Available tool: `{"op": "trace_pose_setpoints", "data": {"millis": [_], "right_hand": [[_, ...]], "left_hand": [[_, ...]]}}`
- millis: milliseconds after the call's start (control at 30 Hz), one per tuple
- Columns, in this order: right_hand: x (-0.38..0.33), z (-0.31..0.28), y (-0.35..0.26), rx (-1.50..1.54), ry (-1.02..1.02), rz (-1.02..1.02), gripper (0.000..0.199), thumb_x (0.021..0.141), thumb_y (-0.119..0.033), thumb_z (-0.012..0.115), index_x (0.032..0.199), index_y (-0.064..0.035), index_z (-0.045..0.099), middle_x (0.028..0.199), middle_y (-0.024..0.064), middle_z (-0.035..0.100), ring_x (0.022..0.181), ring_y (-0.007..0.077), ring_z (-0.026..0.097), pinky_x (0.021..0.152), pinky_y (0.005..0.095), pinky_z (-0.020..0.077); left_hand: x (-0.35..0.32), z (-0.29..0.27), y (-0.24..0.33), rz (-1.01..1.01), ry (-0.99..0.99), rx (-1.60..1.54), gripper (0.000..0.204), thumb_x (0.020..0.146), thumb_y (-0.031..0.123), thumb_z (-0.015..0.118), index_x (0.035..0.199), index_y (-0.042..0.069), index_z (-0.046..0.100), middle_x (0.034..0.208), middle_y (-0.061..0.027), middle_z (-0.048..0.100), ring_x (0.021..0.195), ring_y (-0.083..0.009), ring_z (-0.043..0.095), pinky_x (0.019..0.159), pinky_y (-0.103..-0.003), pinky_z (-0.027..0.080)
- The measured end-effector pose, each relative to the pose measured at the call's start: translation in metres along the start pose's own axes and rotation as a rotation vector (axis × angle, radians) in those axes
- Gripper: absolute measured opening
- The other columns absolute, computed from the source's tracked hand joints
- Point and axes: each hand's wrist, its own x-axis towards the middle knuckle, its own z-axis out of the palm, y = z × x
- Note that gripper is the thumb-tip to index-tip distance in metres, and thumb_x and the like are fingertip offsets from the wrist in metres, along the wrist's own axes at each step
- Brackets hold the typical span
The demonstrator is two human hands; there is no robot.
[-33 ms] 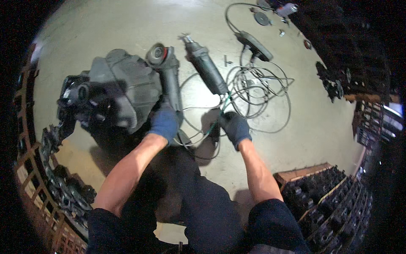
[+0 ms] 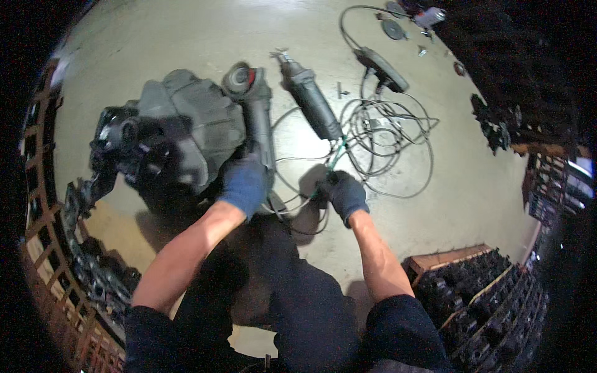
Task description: The person picks up metal parts from a table, sits on the floor, and uses a handheld rotary tool to grind and smooth the surfaces. After finishing each part, they stand up and place it back on the table among other similar parts.
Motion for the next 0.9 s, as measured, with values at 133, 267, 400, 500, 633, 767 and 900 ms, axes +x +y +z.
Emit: {"op": "trace_pose_setpoints", "data": {"millis": [133, 267, 400, 500, 633, 767, 900], "right_hand": [[-0.015, 0.024, -0.043, 0.078, -0.007, -0.021, 0.038, 0.083, -0.035, 0.070, 0.109, -0.0067, 0.068, 0.101, 0.0216, 0.070, 0.100, 0.0398, 0.066, 0.086, 0.0441, 0.0527], [-0.013, 0.047, -0.013, 0.098, 0.121, 0.017, 0.033, 0.083, -0.021, 0.070, 0.109, -0.0021, 0.063, 0.103, 0.0233, 0.065, 0.097, 0.0425, 0.063, 0.083, 0.0478, 0.0514], [-0.013, 0.057, 0.003, 0.124, 0.114, -0.043, 0.035, 0.083, -0.016, 0.069, 0.113, 0.0017, 0.061, 0.102, 0.0196, 0.065, 0.086, 0.0321, 0.067, 0.075, 0.0411, 0.0545], [-0.027, 0.022, -0.035, 0.291, -0.116, 0.070, 0.045, 0.083, -0.007, 0.072, 0.125, -0.0021, 0.056, 0.107, 0.0105, 0.065, 0.095, 0.0206, 0.064, 0.080, 0.0322, 0.0540], [-0.010, 0.064, 0.026, 0.421, -0.072, -0.115, 0.040, 0.086, -0.020, 0.072, 0.122, -0.0082, 0.059, 0.109, 0.0129, 0.070, 0.099, 0.0238, 0.068, 0.086, 0.0346, 0.0524], [-0.029, 0.034, -0.044, 0.181, -0.021, -0.048, 0.034, 0.084, -0.032, 0.070, 0.106, -0.0079, 0.060, 0.096, 0.0177, 0.071, 0.089, 0.0333, 0.069, 0.076, 0.0421, 0.0539], [-0.011, 0.028, -0.004, -0.124, 0.106, 0.004, 0.034, 0.082, -0.032, 0.071, 0.100, -0.0040, 0.063, 0.077, 0.0182, 0.070, 0.072, 0.0330, 0.070, 0.065, 0.0417, 0.0542]], "left_hand": [[-0.107, -0.086, -0.005, 0.477, 0.165, 0.159, 0.032, 0.088, 0.025, 0.062, 0.113, 0.004, 0.065, 0.106, -0.0215, 0.067, 0.090, -0.0341, 0.069, 0.072, -0.046, 0.055], [-0.148, -0.196, -0.022, 0.610, 0.842, 0.128, 0.030, 0.086, 0.017, 0.064, 0.114, 0.004, 0.065, 0.109, -0.0195, 0.067, 0.096, -0.0350, 0.067, 0.081, -0.044, 0.055], [-0.131, -0.249, -0.091, 0.155, 1.314, 0.269, 0.028, 0.090, 0.015, 0.067, 0.113, -0.001, 0.063, 0.108, -0.0211, 0.068, 0.099, -0.0381, 0.067, 0.086, -0.043, 0.053], [-0.098, -0.249, -0.127, -0.009, 0.772, -0.105, 0.029, 0.099, 0.026, 0.058, 0.113, 0.001, 0.065, 0.103, -0.0234, 0.068, 0.099, -0.0351, 0.067, 0.087, -0.040, 0.051], [-0.074, -0.238, -0.142, 0.211, 0.765, -0.023, 0.033, 0.101, 0.030, 0.052, 0.111, 0.001, 0.065, 0.099, -0.0216, 0.068, 0.090, -0.0361, 0.066, 0.082, -0.039, 0.052], [-0.056, -0.254, -0.164, 0.120, 0.418, -0.141, 0.034, 0.101, 0.030, 0.052, 0.110, 0.001, 0.067, 0.094, -0.0195, 0.070, 0.082, -0.0350, 0.066, 0.077, -0.038, 0.053], [-0.061, -0.250, -0.153, 0.126, 0.518, -0.390, 0.056, 0.096, 0.052, 0.052, 0.094, -0.001, 0.072, 0.078, -0.0206, 0.068, 0.070, -0.0298, 0.060, 0.076, -0.040, 0.049]]}}
